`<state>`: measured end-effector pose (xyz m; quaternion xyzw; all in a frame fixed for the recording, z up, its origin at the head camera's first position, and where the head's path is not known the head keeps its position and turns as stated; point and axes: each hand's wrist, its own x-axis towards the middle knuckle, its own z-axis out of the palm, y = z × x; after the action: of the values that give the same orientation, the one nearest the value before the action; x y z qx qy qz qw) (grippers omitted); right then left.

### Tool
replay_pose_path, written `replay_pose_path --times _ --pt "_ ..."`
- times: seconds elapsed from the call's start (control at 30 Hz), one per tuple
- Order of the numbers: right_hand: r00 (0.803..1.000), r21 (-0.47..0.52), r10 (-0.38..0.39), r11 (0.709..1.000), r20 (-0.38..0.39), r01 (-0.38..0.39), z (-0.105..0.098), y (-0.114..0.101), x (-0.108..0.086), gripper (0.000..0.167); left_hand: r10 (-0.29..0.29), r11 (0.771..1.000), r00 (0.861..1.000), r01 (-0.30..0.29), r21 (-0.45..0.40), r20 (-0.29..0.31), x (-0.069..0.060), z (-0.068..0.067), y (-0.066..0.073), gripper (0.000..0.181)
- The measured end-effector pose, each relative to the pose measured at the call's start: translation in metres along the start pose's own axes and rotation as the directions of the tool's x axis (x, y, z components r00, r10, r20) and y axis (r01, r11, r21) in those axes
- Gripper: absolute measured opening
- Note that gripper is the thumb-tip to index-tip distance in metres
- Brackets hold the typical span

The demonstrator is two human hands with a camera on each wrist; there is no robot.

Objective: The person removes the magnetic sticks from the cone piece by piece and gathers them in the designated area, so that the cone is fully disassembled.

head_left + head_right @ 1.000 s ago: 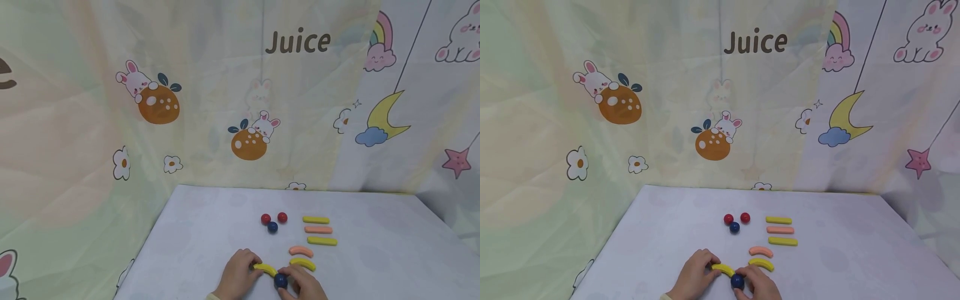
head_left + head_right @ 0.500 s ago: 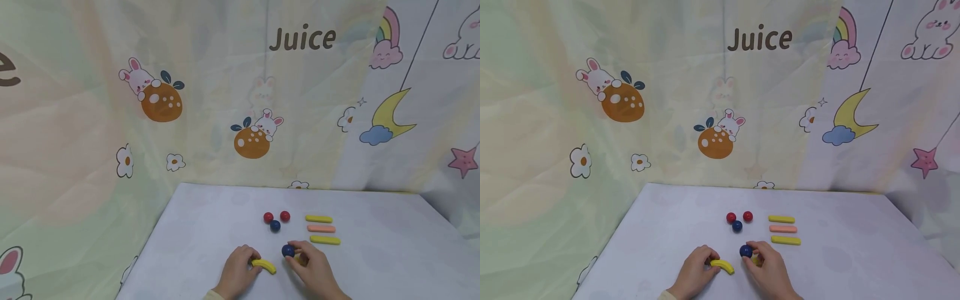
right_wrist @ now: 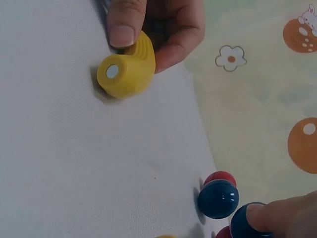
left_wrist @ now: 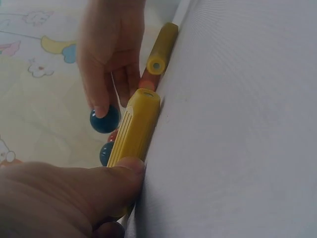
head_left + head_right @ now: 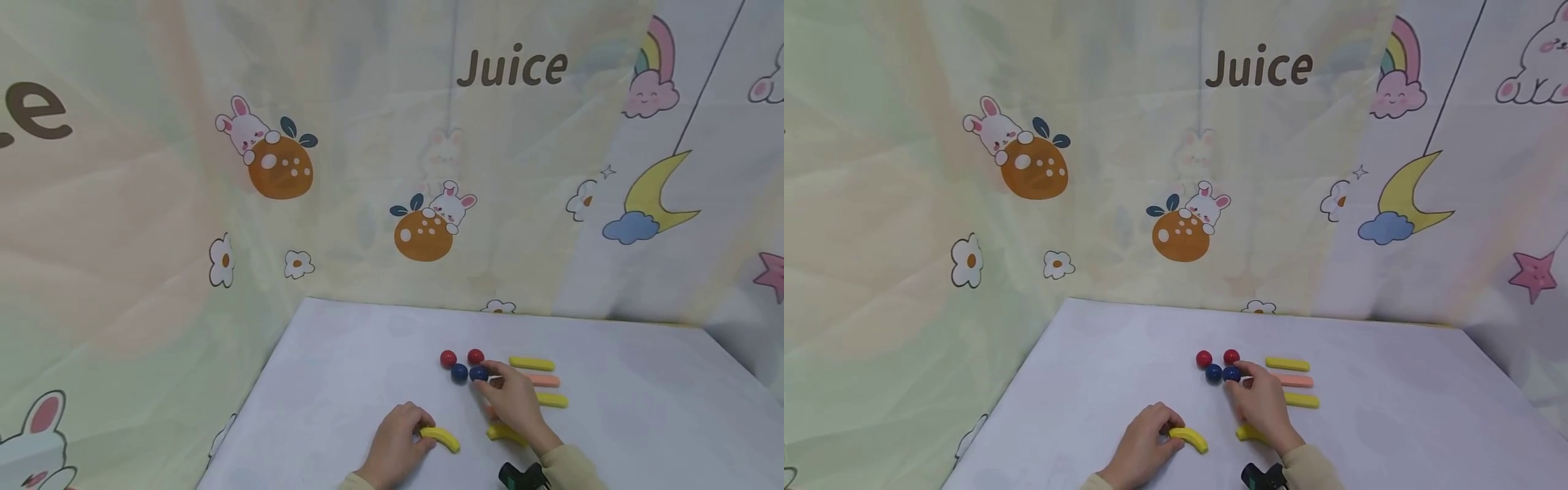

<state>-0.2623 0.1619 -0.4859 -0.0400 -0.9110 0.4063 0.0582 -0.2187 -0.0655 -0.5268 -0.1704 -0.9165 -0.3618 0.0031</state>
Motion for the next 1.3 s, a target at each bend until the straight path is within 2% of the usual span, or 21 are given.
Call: replay_pose_path --times 0.23,0.47,0.7,1.07,1.3 --pt "1.0 -0.105 -0.011 0.994 -0.024 0.009 0.005 0.002 0.006 0.045 -0.003 1.0 1.0 0.003 0.001 -0.006 -0.001 0.001 0.001 0.02" --pt "0.999 -0.078 0.024 0.997 -0.021 -0.026 0.008 0.004 0.013 0.044 -0.002 1.0 1.0 0.002 0.004 -0.016 0.0 0.001 0.003 0.02" --pt "0.999 -0.075 0.032 0.997 -0.042 -0.035 0.013 0.005 0.014 0.044 -0.023 1.0 1.0 0.023 0.0 -0.003 0.001 0.0 0.005 0.02" --pt "0.997 -0.081 0.037 0.996 -0.067 -0.042 0.017 0.006 0.014 0.045 -0.01 1.0 1.0 0.01 0.012 -0.015 -0.001 0.001 0.004 0.02" --pt "0.995 -0.066 0.072 0.995 -0.073 -0.077 0.014 0.01 0.014 0.049 -0.006 1.0 1.0 0.006 0.016 -0.009 -0.001 0.001 0.003 0.019"
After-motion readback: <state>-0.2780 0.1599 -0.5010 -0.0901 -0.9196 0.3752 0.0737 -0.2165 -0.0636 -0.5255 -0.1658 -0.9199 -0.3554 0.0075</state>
